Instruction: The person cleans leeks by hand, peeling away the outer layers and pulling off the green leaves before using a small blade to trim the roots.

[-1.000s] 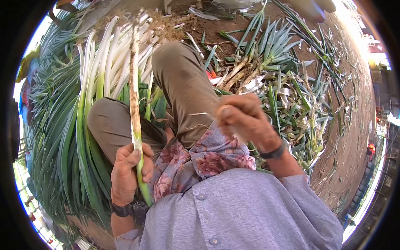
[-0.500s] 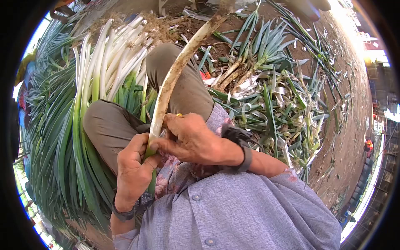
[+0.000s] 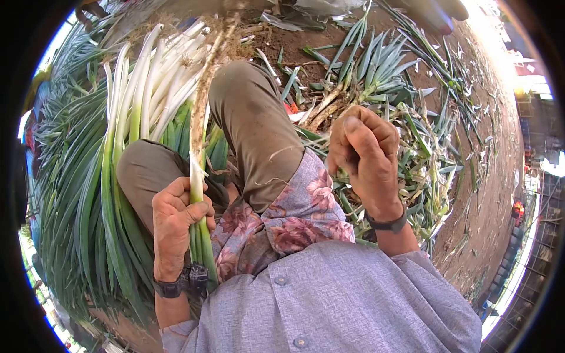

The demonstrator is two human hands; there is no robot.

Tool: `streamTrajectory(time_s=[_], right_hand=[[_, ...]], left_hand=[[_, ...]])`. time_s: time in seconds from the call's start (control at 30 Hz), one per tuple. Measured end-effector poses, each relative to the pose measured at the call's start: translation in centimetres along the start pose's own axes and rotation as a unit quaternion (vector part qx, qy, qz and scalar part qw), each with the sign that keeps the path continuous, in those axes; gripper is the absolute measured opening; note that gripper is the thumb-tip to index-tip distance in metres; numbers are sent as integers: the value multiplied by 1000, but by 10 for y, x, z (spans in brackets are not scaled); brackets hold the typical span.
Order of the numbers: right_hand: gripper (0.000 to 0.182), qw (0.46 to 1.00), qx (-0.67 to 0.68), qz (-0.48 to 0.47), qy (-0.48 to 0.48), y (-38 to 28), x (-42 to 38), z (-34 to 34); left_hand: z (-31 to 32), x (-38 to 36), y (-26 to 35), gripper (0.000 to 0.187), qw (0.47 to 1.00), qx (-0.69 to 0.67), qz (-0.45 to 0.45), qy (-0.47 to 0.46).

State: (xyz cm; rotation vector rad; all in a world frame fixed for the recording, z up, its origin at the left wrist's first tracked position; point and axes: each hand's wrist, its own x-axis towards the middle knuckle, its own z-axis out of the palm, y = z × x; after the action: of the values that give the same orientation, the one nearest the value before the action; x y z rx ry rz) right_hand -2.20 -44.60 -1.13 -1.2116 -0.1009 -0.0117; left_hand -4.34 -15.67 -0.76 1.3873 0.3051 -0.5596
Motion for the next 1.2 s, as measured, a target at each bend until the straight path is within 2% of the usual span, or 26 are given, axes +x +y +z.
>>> streamTrajectory(time_s=[0.1, 0.13, 0.17, 0.2, 0.27, 0.3, 0.37, 0.47, 0.67, 0.73, 0.77, 0.87, 0.9, 1.0, 1.07, 1.13, 1.2], right_hand=[[18, 987, -142, -68, 20, 18, -3, 5], [19, 984, -142, -107, -9, 30, -1, 20], [19, 934, -320, -111, -110, 16, 6, 33], [22, 895, -412, -118, -127, 26, 7, 47], [19, 877, -445, -121, -134, 39, 7, 70], [19, 885, -421, -150, -131, 50, 8, 75], [14, 899, -376, -185, -128, 54, 11, 76], [9, 911, -350, -168, -140, 38, 10, 50], [19, 856, -508, -76, 52, 32, -3, -35], [21, 792, -602, -42, 94, 32, -10, -73], [15, 768, -636, -12, 79, 37, -15, -94], [9, 605, -796, 9, 27, 40, -22, -101], [8, 562, -825, 61, 2, 32, -18, -87], [8, 690, -722, -49, -10, 32, -8, -60], [13, 790, -610, -49, -36, 24, 1, -24], [19, 835, -528, -146, -51, 30, 14, 2], [25, 913, -391, -117, -33, 26, 26, 36]], left_hand=[[10, -1, -1, 19, 996, 80, 24, 20], [15, -2, -1, 19, 992, 115, 35, 31], [19, -2, -5, 21, 986, 151, 56, 49], [22, -3, -7, 22, 977, 189, 83, 54], [27, -5, -10, 23, 954, 261, 135, 65], [29, -6, -10, 23, 943, 285, 155, 70], [29, -6, -11, 23, 957, 248, 127, 81], [22, -5, -12, 24, 960, 240, 111, 95], [18, -1, -15, 23, 971, 210, 92, 73], [17, -2, -10, 25, 976, 186, 86, 73], [16, -2, -7, 25, 975, 188, 90, 78], [16, -5, -3, 16, 972, 201, 81, 90], [17, -5, -2, 16, 973, 199, 79, 88], [23, -5, -2, 15, 974, 199, 74, 81], [28, -7, 1, 15, 973, 203, 79, 79], [29, -9, -3, 17, 960, 247, 102, 81], [32, -11, -5, 21, 942, 296, 135, 85]])
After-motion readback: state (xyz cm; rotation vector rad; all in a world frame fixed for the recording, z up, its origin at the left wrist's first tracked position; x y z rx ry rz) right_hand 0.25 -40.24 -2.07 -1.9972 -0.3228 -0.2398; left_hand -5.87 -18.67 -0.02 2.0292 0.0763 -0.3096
